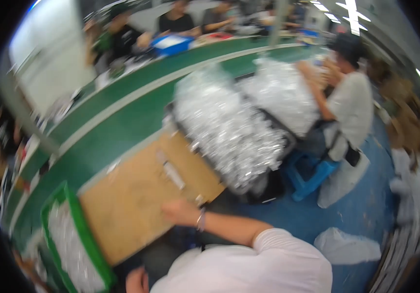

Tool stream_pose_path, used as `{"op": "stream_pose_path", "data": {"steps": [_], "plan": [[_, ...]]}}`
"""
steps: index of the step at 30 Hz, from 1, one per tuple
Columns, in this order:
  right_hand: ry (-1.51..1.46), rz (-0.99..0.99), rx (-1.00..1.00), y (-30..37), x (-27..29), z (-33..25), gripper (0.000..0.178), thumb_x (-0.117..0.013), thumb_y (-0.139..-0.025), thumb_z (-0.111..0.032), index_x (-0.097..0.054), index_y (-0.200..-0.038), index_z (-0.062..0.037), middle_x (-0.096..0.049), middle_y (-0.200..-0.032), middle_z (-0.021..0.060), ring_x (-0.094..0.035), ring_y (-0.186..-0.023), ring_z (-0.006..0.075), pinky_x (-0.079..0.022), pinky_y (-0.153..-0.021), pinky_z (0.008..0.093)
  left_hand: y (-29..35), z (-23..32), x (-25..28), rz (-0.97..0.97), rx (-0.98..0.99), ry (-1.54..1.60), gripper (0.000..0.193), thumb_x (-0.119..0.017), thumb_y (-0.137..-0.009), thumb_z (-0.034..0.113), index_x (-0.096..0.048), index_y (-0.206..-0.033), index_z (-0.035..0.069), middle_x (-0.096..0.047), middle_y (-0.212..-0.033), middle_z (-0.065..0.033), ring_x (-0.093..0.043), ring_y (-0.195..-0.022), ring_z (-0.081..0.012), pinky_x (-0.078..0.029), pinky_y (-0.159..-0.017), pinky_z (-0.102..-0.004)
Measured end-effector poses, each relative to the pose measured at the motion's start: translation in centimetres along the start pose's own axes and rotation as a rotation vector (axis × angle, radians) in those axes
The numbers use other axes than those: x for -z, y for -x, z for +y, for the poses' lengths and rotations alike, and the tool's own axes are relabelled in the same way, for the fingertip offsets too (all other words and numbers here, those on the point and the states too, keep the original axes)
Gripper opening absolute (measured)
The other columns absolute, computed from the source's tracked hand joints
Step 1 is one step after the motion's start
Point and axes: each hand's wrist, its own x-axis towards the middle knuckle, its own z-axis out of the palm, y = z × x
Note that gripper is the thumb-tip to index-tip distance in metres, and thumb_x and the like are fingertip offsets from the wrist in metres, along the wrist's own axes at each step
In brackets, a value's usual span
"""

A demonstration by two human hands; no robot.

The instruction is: Packaging small clear plastic components into bags on an assembly line.

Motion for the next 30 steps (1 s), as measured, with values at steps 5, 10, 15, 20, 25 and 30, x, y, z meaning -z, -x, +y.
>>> {"op": "stream_pose_path", "data": {"steps": [5, 10, 15, 20, 25, 30], "plan": [[0.137, 0.096, -0.065, -0.1, 2.1, 0.6, 0.006, -0.056, -0.072, -0.011, -0.055, -0.075, -0.0064, -0.055, -0.063, 0.0144, -0.055, -0.059, 0.0321, -0.044, -0.051, 0.0395, -4.9, 9.9, 6.3, 0.623, -0.691, -0.370, 0.019, -0.065, -0.065, 0.003, -0.061, -0.084, 0.005, -0.060, -0.081, -0.0064, -0.056, -0.068, -0.0216, -0.041, -0.062, -0.0346], [0.163, 0.095, -0.005, 0.0, 0.9, 0.2, 0.007, -0.054, -0.076, -0.010, -0.057, -0.078, -0.0044, -0.055, -0.063, 0.0158, -0.056, -0.057, 0.0312, -0.041, -0.049, 0.0369, -3.4, 11.8, 13.1, 1.120, -1.017, 0.435, 0.005, -0.055, -0.079, 0.011, -0.058, -0.077, 0.009, -0.059, -0.073, -0.0031, -0.054, -0.064, -0.0167, -0.039, -0.063, -0.0305], [0.103, 0.024, -0.090, 0.2, 1.3, -1.3, 0.007, -0.054, -0.077, -0.009, -0.057, -0.080, -0.0033, -0.054, -0.061, 0.0140, -0.054, -0.054, 0.0279, -0.041, -0.049, 0.0341, -3.8, 9.5, 20.0, 0.449, -1.347, 2.255, 0.017, -0.041, -0.085, 0.013, -0.057, -0.081, 0.008, -0.054, -0.057, 0.0018, -0.049, -0.051, -0.0109, -0.038, -0.062, -0.0279], [0.103, 0.037, -0.069, -0.4, 1.5, -0.7, 0.005, -0.054, -0.077, -0.008, -0.056, -0.079, -0.0032, -0.052, -0.059, 0.0127, -0.053, -0.052, 0.0259, -0.039, -0.048, 0.0333, -7.4, 8.5, 18.7, 0.277, -1.198, 2.674, 0.019, -0.041, -0.080, 0.007, -0.058, -0.072, 0.002, -0.050, -0.050, -0.0020, -0.047, -0.045, -0.0116, -0.039, -0.053, -0.0261], [0.108, 0.039, -0.066, -1.3, 1.6, -0.6, 0.005, -0.054, -0.077, -0.008, -0.055, -0.078, -0.0034, -0.051, -0.058, 0.0120, -0.052, -0.051, 0.0256, -0.038, -0.046, 0.0335, -10.0, 8.2, 17.1, 0.102, -1.286, 2.620, 0.016, -0.041, -0.081, 0.010, -0.057, -0.084, 0.007, -0.054, -0.058, 0.0025, -0.051, -0.057, -0.0089, -0.038, -0.064, -0.0262], [0.171, 0.093, -0.046, -0.7, 1.3, -0.8, 0.006, -0.055, -0.077, -0.012, -0.057, -0.078, -0.0064, -0.053, -0.057, 0.0120, -0.053, -0.051, 0.0267, -0.038, -0.045, 0.0354, -13.1, 4.7, 8.9, 0.255, -0.639, 2.175, 0.017, -0.052, -0.082, 0.017, -0.057, -0.095, 0.007, -0.058, -0.092, -0.0047, -0.052, -0.085, -0.0131, -0.039, -0.082, -0.0308]]}}
